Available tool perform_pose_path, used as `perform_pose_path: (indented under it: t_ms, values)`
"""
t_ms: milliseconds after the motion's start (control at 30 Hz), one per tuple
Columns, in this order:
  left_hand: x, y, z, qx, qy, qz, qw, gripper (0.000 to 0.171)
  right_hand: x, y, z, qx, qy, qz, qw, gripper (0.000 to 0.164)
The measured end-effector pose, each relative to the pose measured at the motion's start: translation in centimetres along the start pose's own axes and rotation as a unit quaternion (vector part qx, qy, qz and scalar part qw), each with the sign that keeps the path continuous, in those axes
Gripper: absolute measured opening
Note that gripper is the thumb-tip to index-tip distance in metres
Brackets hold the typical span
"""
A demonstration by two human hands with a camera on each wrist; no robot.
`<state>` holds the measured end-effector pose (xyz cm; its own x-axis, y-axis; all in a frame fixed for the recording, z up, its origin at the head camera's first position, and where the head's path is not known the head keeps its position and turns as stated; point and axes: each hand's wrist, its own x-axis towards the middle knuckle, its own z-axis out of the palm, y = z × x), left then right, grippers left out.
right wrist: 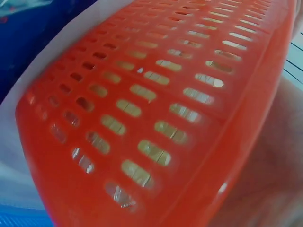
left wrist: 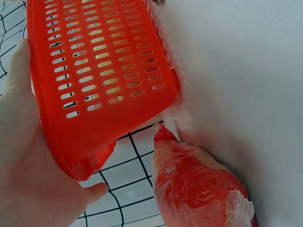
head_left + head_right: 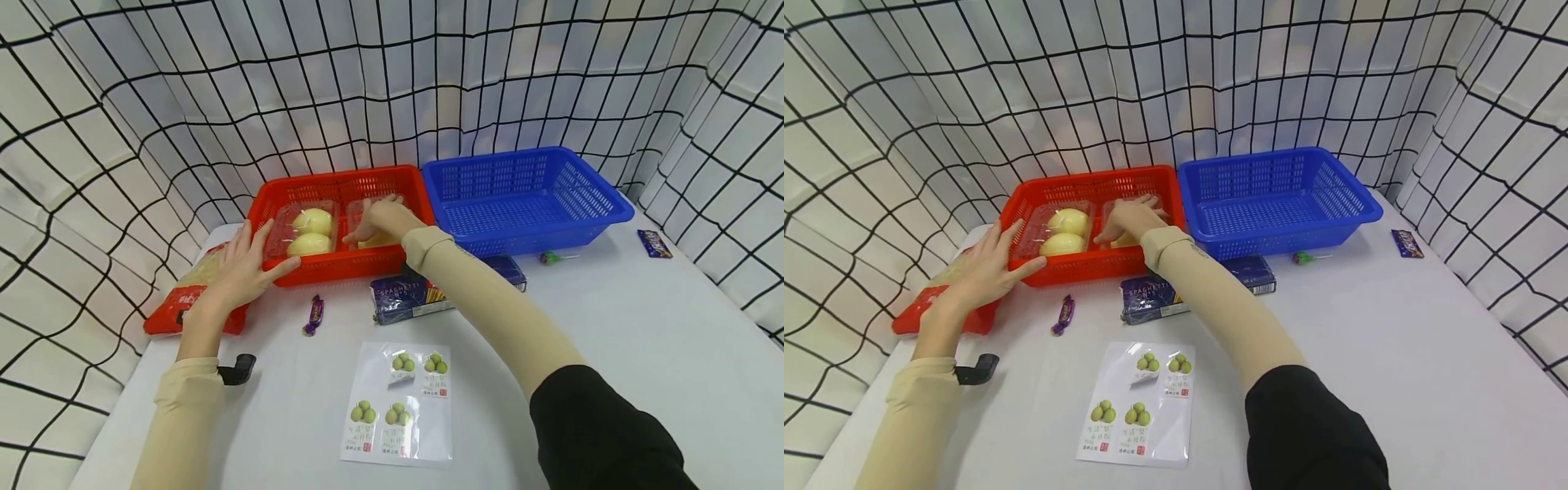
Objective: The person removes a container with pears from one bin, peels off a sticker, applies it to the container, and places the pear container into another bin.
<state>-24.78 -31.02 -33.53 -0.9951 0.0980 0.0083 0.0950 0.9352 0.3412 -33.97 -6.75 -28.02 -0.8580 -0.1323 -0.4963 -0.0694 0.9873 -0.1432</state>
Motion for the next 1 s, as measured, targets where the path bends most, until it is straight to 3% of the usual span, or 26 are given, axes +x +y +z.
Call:
perform_pose_path:
  t_ms: [467,667,1000]
  values:
    - [0.2,0.0,0.1,-0.004,0.007,0.004,1.0000,0.105,0.6,-0.7,-0.6,-0.004,-0.010,0.006,1.000,0.108]
    - [0.3,0.1,-0.5,0.001,0.005,0.006,1.0000,0.106,0.3,-0.6,-0.5,0.016,0.010,0.003,1.000,0.105]
    - [-0.1,0.1,-0.3,0.004,-0.005,0.002,1.0000,0.106,0.8,0.7,0.8,0.029,0.068,-0.055,0.996,0.105]
